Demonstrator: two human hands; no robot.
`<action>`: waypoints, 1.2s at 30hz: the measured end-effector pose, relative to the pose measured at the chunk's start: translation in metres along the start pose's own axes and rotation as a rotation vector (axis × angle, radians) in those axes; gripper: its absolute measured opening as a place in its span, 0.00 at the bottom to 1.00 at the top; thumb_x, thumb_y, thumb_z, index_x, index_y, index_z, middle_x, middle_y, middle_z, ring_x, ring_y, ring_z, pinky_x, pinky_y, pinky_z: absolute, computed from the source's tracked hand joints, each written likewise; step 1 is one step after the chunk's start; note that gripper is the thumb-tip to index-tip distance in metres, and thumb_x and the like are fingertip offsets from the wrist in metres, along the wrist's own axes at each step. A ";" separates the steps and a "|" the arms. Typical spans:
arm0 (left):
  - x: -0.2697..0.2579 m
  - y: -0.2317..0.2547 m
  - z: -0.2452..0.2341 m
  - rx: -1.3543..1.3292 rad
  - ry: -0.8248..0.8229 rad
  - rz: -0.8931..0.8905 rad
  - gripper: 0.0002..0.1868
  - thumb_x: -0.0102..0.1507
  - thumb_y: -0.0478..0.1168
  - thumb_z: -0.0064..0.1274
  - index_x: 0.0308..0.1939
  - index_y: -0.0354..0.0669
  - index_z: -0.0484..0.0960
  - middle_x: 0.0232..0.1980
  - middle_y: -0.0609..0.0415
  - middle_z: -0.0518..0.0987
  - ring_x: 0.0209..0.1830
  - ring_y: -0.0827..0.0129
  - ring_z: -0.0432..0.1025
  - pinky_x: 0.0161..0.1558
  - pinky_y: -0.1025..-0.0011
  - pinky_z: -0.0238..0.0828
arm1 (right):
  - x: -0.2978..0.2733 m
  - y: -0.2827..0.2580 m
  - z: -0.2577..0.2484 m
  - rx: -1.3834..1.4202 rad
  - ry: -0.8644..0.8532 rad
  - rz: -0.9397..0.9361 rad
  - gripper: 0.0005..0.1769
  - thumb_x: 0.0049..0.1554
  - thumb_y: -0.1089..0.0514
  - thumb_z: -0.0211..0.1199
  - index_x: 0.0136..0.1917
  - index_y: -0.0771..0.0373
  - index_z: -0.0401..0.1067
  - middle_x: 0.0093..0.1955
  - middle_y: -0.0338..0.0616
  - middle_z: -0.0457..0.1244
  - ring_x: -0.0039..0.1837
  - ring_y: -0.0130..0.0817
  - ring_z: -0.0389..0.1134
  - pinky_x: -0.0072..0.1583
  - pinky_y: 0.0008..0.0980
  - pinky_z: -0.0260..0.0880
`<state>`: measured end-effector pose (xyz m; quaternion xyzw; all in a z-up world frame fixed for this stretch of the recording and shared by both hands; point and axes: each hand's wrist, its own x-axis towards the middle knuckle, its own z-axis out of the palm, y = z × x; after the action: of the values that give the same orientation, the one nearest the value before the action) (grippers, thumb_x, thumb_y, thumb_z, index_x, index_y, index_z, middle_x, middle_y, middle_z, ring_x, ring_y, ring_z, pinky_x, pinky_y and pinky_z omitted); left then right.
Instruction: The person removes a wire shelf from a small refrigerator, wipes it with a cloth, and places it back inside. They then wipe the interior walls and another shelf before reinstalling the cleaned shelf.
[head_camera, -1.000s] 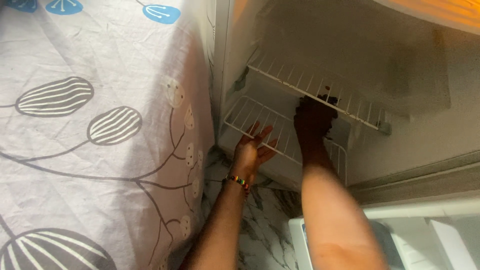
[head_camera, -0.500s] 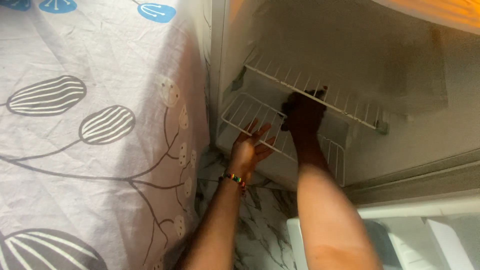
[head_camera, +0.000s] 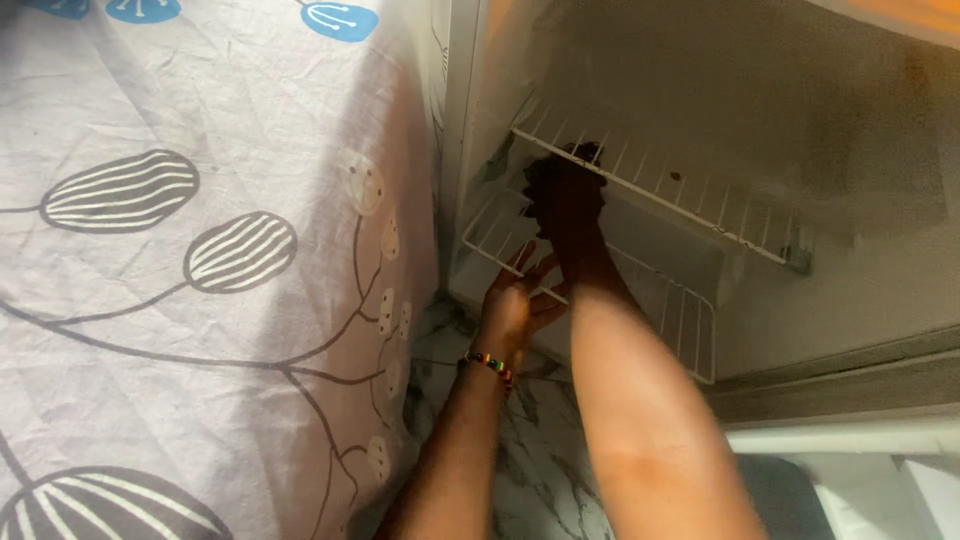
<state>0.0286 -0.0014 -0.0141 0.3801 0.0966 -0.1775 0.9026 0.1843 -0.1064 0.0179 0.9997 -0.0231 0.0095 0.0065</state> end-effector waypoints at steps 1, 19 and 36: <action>0.003 -0.001 0.000 -0.008 -0.012 -0.006 0.32 0.69 0.39 0.40 0.78 0.53 0.58 0.72 0.51 0.74 0.61 0.51 0.75 0.61 0.54 0.75 | 0.009 0.002 0.013 0.045 0.062 -0.056 0.15 0.65 0.54 0.59 0.60 0.64 0.74 0.54 0.53 0.69 0.49 0.45 0.72 0.52 0.48 0.75; -0.011 0.007 0.001 0.030 -0.012 -0.038 0.32 0.70 0.40 0.37 0.80 0.53 0.54 0.72 0.51 0.73 0.61 0.52 0.75 0.62 0.54 0.74 | -0.008 0.014 0.007 0.275 0.126 -0.227 0.21 0.59 0.56 0.68 0.61 0.67 0.71 0.53 0.50 0.69 0.48 0.40 0.72 0.48 0.40 0.76; -0.033 0.020 0.015 0.036 -0.062 -0.011 0.34 0.69 0.41 0.43 0.79 0.51 0.52 0.74 0.49 0.70 0.66 0.51 0.72 0.66 0.53 0.72 | -0.087 0.077 -0.005 1.018 0.437 0.190 0.18 0.65 0.51 0.53 0.61 0.63 0.74 0.60 0.45 0.68 0.57 0.42 0.70 0.59 0.41 0.71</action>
<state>0.0069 0.0086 0.0196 0.3899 0.0676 -0.1958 0.8973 0.0939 -0.1793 0.0222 0.8449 -0.1037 0.2271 -0.4731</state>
